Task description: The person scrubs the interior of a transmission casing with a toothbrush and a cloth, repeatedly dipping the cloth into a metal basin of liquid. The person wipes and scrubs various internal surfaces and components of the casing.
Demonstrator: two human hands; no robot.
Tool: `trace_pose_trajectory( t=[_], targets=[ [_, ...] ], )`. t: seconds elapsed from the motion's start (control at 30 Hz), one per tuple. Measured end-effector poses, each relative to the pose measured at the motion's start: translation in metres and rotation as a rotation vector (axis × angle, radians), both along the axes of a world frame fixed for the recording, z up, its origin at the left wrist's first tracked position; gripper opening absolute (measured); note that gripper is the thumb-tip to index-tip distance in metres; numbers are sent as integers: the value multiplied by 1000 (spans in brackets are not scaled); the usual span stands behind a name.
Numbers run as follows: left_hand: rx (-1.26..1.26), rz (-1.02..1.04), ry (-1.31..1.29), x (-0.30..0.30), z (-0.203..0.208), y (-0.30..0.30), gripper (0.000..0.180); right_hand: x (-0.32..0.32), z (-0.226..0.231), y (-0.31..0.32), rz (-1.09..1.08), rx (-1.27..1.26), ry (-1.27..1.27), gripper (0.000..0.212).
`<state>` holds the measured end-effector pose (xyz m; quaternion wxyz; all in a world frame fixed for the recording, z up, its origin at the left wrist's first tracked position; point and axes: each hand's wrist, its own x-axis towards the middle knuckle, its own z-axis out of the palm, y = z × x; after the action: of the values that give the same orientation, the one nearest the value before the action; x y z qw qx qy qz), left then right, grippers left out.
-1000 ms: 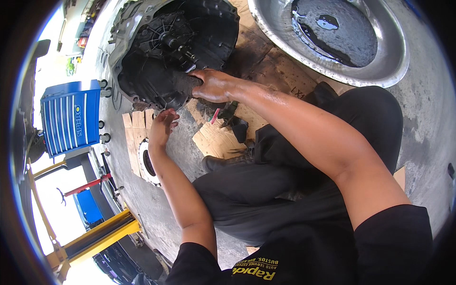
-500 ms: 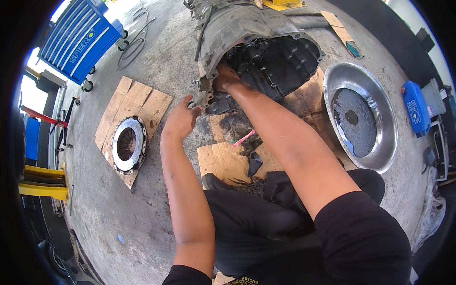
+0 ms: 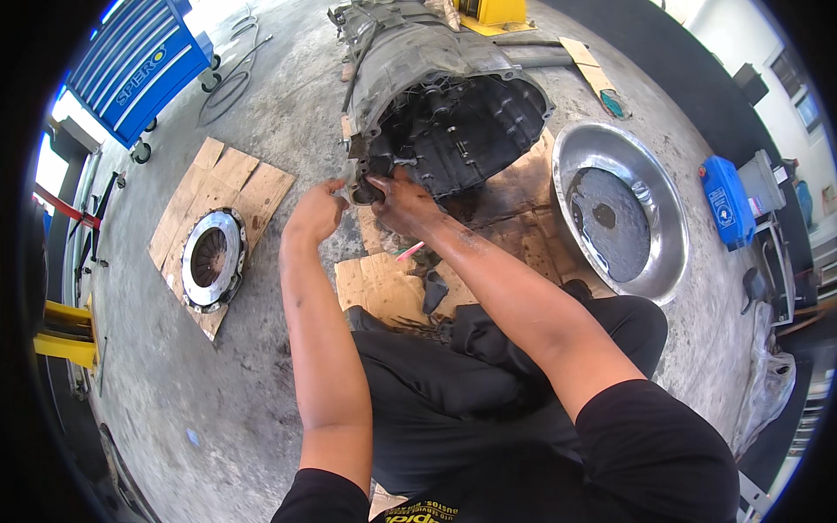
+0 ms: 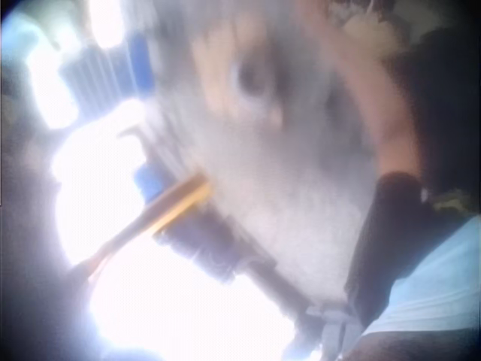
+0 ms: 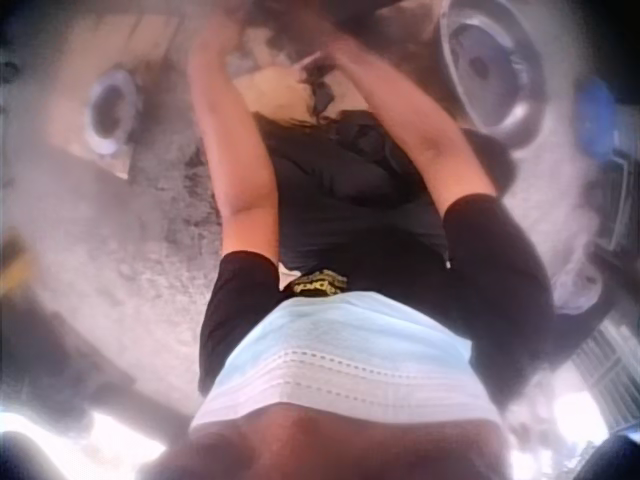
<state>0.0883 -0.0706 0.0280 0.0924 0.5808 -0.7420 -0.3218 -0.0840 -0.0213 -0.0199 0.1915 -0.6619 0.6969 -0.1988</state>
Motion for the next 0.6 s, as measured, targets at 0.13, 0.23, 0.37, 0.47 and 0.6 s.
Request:
trace_pose_trajectory(
  t=[0.13,0.23,0.37,0.47,0.6],
  targets=[
    [9,16,17,-1,-4,-8,49,8,8,0,55,-54,177,55],
    [83,41,82,-2,-13,-17,57,-4,8,5,144,-104,208,41],
    [-119,-75,-15,-1,-21,-22,56,-40,8,14,174,-109,-24,43],
    [-121,-53,18,-4,-17,-17,56,-59,17,-1,-208,8,-602,50],
    [90,109,216,-16,-5,-8,58,-38,30,-45,-370,118,-1303,45]
  ],
)
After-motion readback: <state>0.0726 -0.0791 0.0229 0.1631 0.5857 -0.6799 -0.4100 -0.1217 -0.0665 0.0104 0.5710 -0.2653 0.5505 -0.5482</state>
